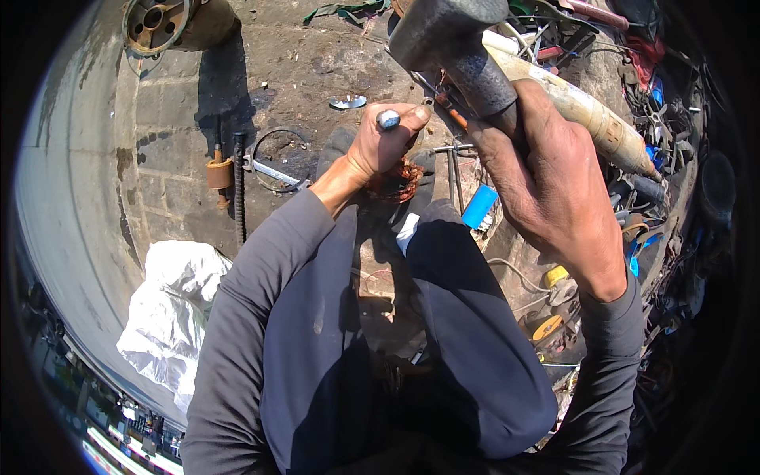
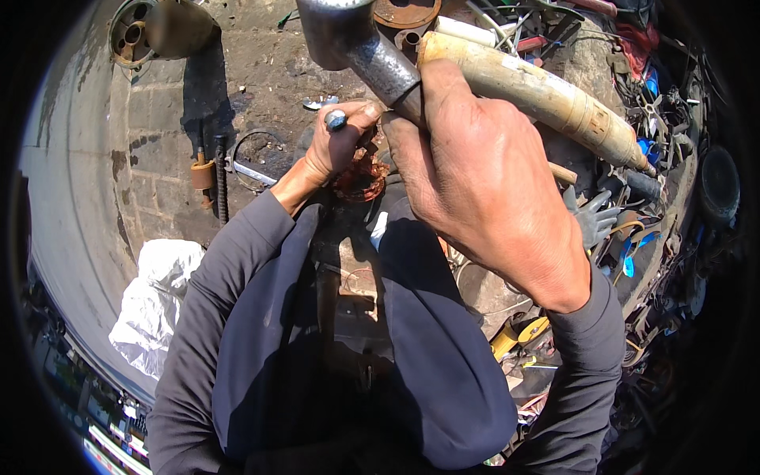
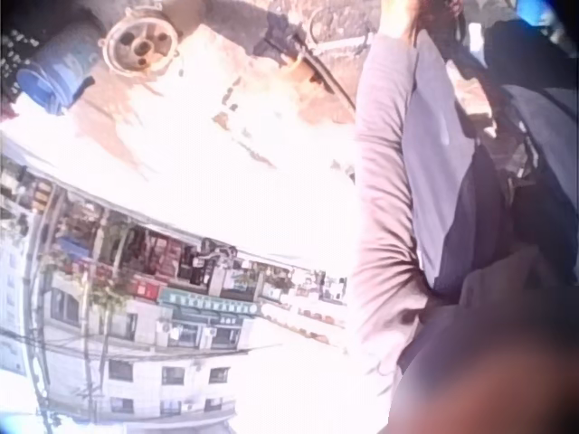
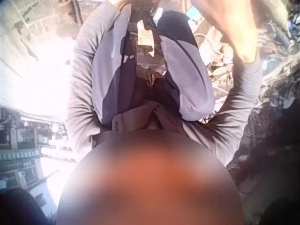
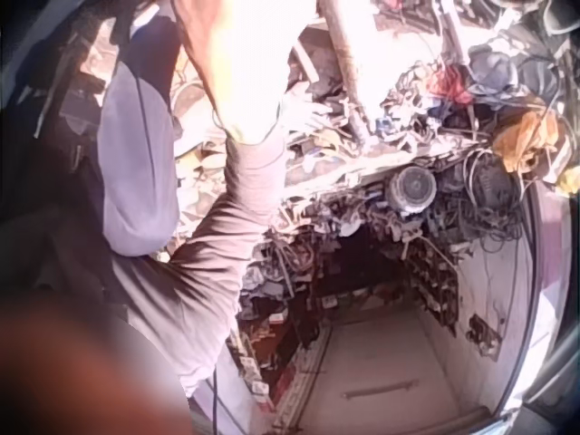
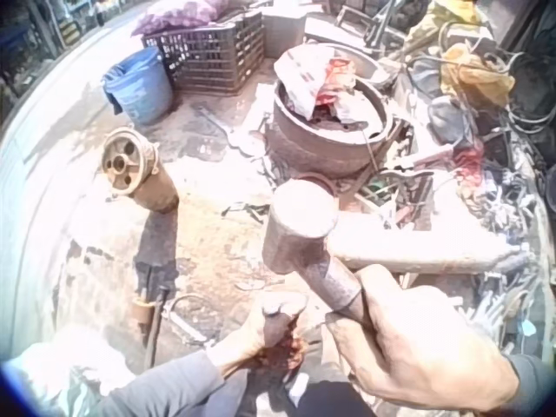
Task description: The person uses a hammer and a metal rod to repeatedly strike a rusty circular metal part, likely to remove rust or reshape it. The person then picks up a second rusty metal part and places it on the ground.
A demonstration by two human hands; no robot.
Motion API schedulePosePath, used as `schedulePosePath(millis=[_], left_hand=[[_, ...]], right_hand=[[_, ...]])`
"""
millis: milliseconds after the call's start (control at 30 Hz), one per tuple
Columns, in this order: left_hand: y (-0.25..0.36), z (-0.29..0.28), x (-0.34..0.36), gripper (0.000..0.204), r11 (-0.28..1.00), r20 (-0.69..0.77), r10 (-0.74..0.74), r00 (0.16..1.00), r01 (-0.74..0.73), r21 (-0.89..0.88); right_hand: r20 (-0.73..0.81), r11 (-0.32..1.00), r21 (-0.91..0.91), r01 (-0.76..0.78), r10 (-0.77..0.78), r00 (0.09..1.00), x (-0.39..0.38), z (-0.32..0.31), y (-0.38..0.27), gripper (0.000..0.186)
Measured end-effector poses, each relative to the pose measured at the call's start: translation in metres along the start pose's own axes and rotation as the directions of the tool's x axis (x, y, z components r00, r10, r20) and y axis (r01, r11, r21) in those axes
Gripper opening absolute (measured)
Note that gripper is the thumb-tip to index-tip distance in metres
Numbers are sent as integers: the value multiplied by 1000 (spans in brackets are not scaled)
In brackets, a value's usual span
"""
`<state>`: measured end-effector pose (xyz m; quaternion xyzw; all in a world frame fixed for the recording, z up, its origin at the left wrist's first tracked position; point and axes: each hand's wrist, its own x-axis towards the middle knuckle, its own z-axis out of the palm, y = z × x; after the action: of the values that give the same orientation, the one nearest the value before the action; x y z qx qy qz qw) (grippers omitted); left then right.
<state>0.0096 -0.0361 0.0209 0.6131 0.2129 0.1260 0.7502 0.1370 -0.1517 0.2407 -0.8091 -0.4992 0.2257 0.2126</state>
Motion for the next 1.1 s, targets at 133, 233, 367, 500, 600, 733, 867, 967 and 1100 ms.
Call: schedulePosePath(millis=[133,233,367,500,600,733,867,967,1100], left_hand=[[-7,3,2,23,959,-34,242,970,-234,158],[-11,4,2,13,997,10,59,998,-59,-42],[-12,2,3,34,976,-96,217,972,-215,34],[-8,3,7,35,958,2,231,973,-228,175],[-3,3,6,29,1000,-28,17,999,-17,-13],[3,-3,5,39,997,-13,-33,999,32,-72],[-1,-7,8,41,991,-21,-23,1000,20,-132],[-6,-10,7,37,982,-86,-99,991,83,-167],[-8,-18,3,34,989,-13,-1,1000,-1,-151]], right_hand=[[265,993,-118,-11,42,963,8,6,-8,22],[404,957,-274,98,22,914,17,-7,-11,23],[35,993,46,111,-113,993,5,-15,-20,23],[211,990,-126,-68,93,973,10,3,-15,21],[313,959,-285,-2,95,945,18,0,-7,22],[63,998,-62,28,-24,998,7,-20,-9,25],[-27,991,78,109,-107,994,1,-10,-3,23],[159,998,-37,44,-37,987,2,15,13,28],[190,940,148,-307,278,942,-13,51,28,24]])
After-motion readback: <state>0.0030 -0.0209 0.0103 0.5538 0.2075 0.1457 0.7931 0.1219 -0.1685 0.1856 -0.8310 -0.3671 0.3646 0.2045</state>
